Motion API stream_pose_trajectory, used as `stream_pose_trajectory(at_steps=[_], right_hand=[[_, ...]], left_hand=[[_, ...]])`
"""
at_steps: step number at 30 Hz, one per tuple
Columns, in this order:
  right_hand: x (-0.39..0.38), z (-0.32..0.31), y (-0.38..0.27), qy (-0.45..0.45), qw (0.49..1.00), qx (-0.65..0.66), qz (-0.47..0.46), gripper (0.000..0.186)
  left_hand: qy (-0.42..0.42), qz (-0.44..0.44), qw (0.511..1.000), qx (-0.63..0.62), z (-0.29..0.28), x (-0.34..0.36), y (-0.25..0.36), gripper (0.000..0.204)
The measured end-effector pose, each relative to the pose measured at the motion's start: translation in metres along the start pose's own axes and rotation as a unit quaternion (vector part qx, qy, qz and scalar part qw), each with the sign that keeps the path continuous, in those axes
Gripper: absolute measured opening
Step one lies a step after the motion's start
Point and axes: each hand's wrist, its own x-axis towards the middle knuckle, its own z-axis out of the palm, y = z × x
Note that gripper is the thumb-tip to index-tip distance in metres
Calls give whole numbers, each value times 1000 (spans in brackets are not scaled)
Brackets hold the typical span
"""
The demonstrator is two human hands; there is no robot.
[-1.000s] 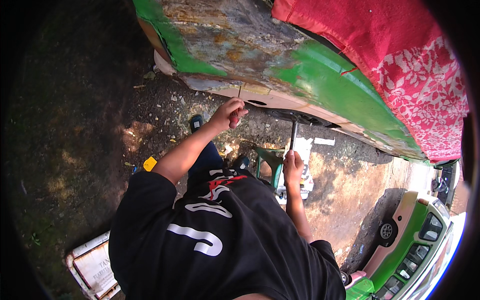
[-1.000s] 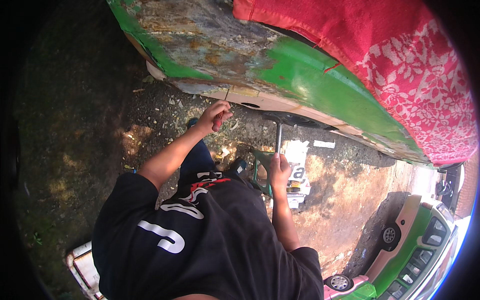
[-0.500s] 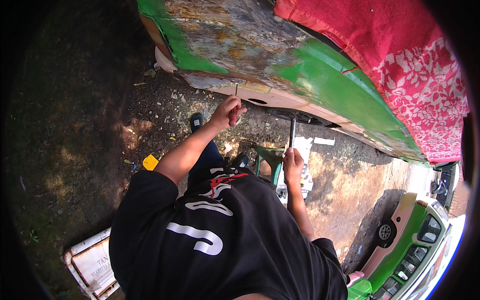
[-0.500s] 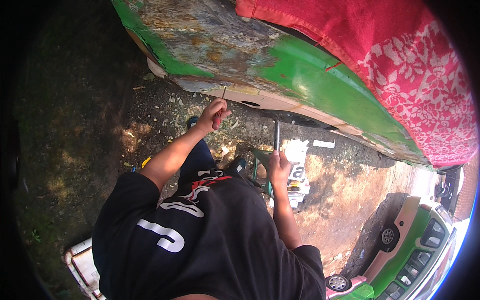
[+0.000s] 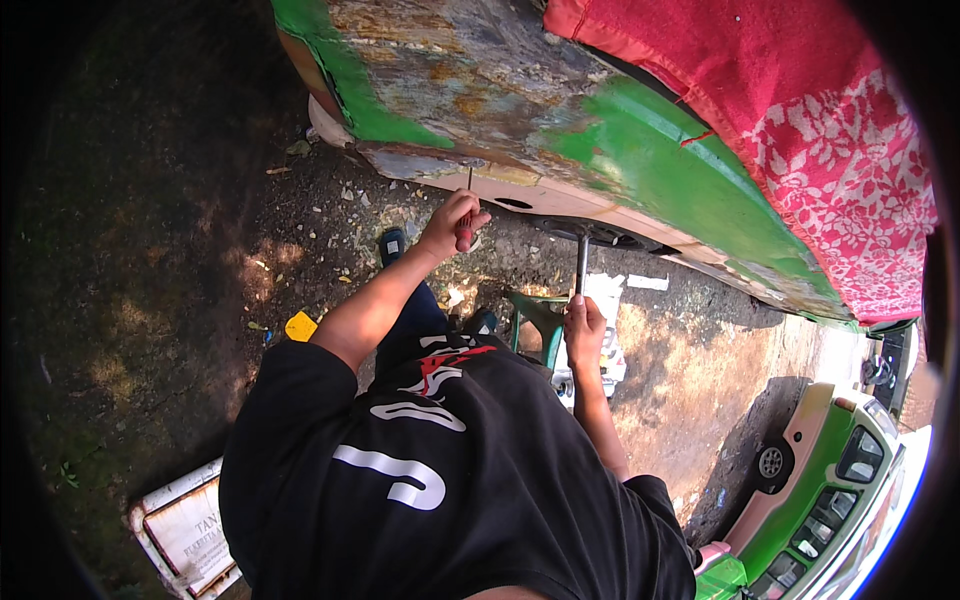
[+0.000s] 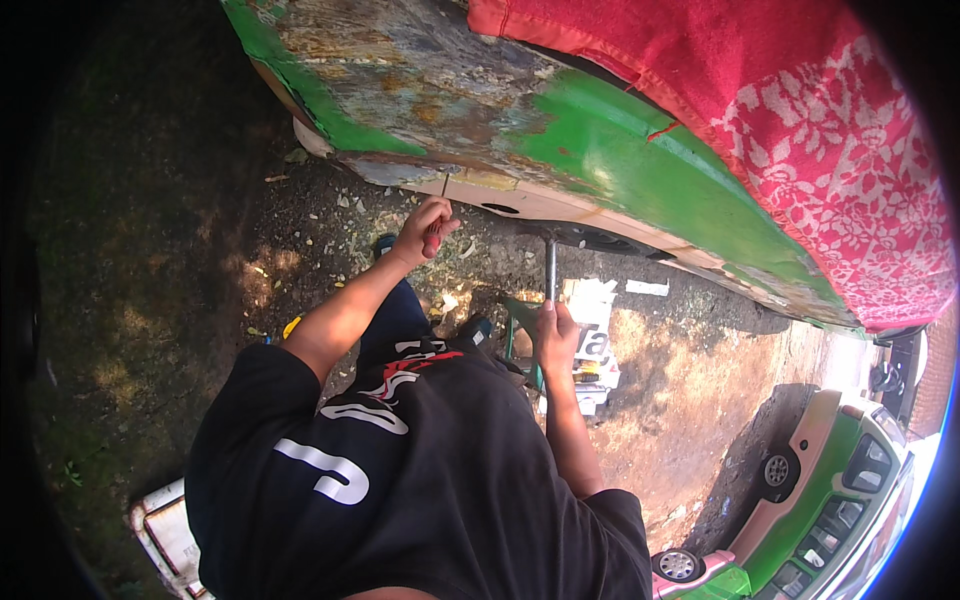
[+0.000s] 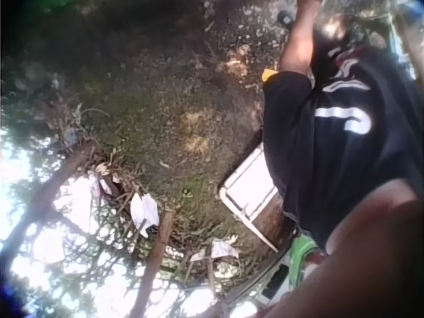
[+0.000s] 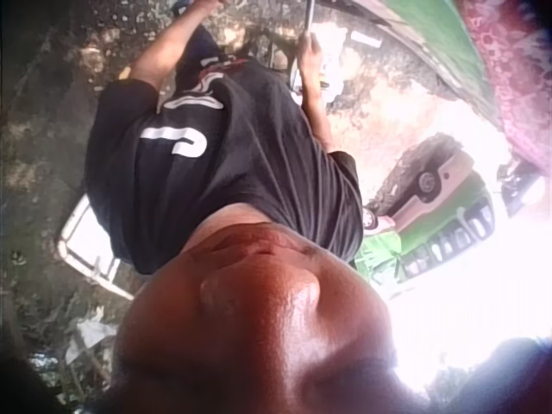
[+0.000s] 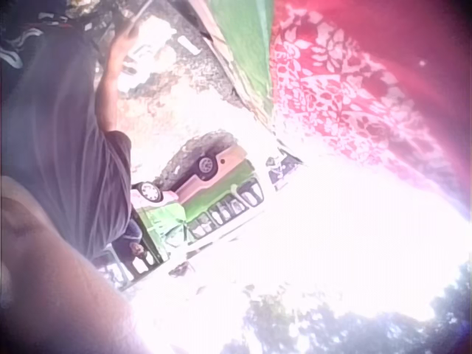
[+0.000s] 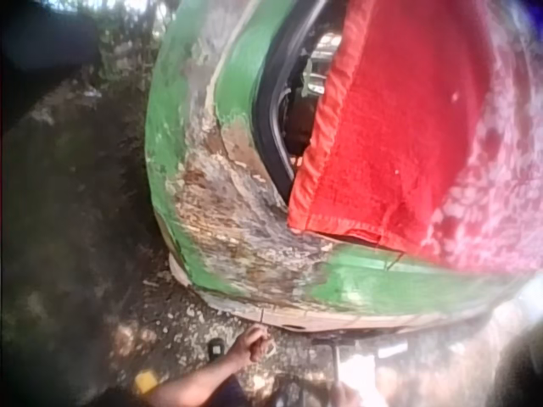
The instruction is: The person uses a hammer and a chisel to repeatedly strike a green metal panel, likely to remove rust or flatten a dent. The person holds the chisel against the panel and strikes it with the hammer throughout the clip.
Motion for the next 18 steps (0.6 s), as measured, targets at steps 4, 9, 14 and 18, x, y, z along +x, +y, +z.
stream_pose_trajectory(at_steps=[4,9,14,18], right_hand=[[0,1,0,-8,1000,8,-4,37],[-2,4,-4,-13,999,-21,-20,36],[-8,18,-42,-47,981,-174,-75,29],[-16,37,-81,-74,952,-190,-228,35]], left_hand=[[0,-6,1000,-3,-1,-1,-1,25],[7,-18,1000,-5,-1,0,0,23],[-7,-62,997,-39,4,2,-7,22],[12,-60,995,-78,7,13,-15,22]])
